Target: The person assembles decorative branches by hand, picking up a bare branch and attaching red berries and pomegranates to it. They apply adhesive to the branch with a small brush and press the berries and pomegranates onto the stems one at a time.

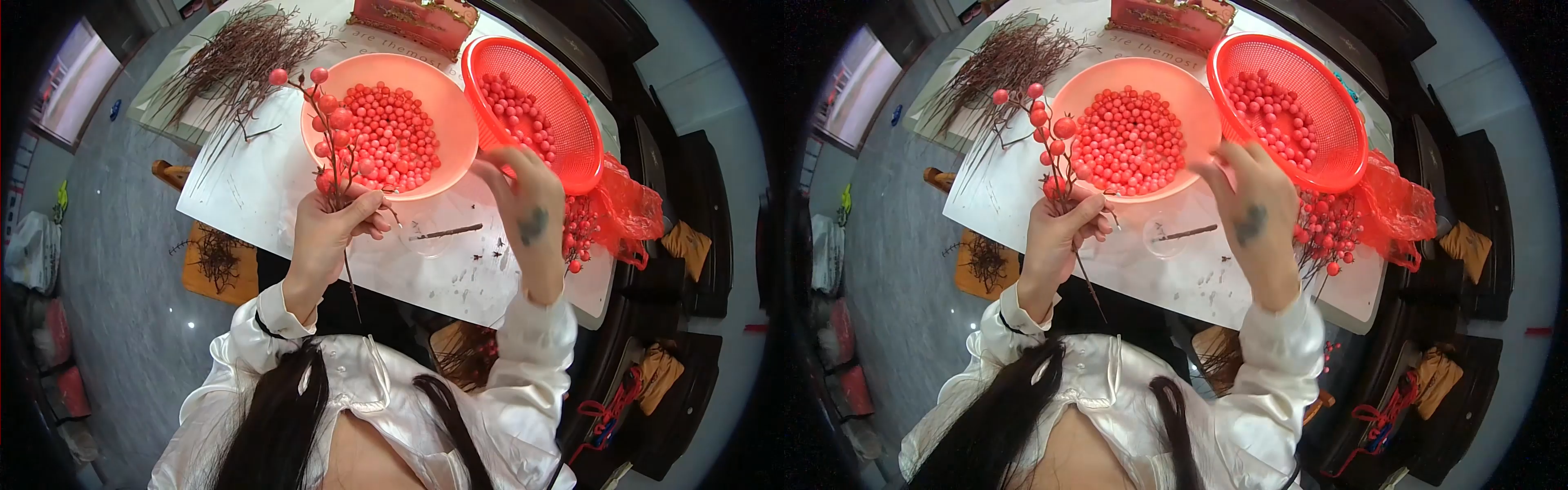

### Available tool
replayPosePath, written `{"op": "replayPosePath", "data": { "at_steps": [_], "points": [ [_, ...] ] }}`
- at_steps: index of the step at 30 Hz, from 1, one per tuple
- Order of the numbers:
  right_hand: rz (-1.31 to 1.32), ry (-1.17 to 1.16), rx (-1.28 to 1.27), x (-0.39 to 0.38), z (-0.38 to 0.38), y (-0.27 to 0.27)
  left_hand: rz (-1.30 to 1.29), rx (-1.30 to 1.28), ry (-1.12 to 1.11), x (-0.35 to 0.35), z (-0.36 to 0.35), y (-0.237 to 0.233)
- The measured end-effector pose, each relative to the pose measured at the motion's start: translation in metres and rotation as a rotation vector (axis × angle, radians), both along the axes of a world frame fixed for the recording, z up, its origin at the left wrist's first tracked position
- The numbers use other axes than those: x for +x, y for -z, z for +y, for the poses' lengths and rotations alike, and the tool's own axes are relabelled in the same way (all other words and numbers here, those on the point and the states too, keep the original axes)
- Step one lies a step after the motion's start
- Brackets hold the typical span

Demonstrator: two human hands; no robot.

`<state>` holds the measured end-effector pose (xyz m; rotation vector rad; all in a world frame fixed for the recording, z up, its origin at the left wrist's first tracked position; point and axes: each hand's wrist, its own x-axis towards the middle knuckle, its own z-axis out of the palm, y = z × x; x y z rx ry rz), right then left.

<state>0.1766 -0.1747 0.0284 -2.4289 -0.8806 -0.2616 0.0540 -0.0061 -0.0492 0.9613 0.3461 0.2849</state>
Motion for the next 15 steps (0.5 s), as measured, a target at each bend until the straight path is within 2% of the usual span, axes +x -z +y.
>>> {"op": "replayPosePath", "data": {
  "at_steps": [3,4,6,8,11,15],
  "points": [
    [-0.108,-0.515,0.108,0.058,0.034,0.038,-0.018,-0.016,0.035,-0.001,0.003,-0.001],
    [-0.126,-0.579,0.013,0.064,0.049,0.043,-0.009,-0.024,0.011,-0.002,0.003,-0.001],
    [0.017,-0.626,-0.344,0.090,0.071,0.072,0.005,-0.039,-0.038,-0.004,0.003,-0.003],
    [-0.024,-0.664,-0.481,0.097,0.089,0.090,0.015,-0.064,-0.038,-0.004,0.006,-0.003],
    [-0.054,-0.676,-0.470,0.108,0.100,0.114,0.017,-0.062,-0.027,-0.006,0.011,-0.001],
    [-0.068,-0.622,-0.513,0.115,0.103,0.115,0.033,-0.076,-0.032,-0.008,0.013,-0.003]
  ]
}}
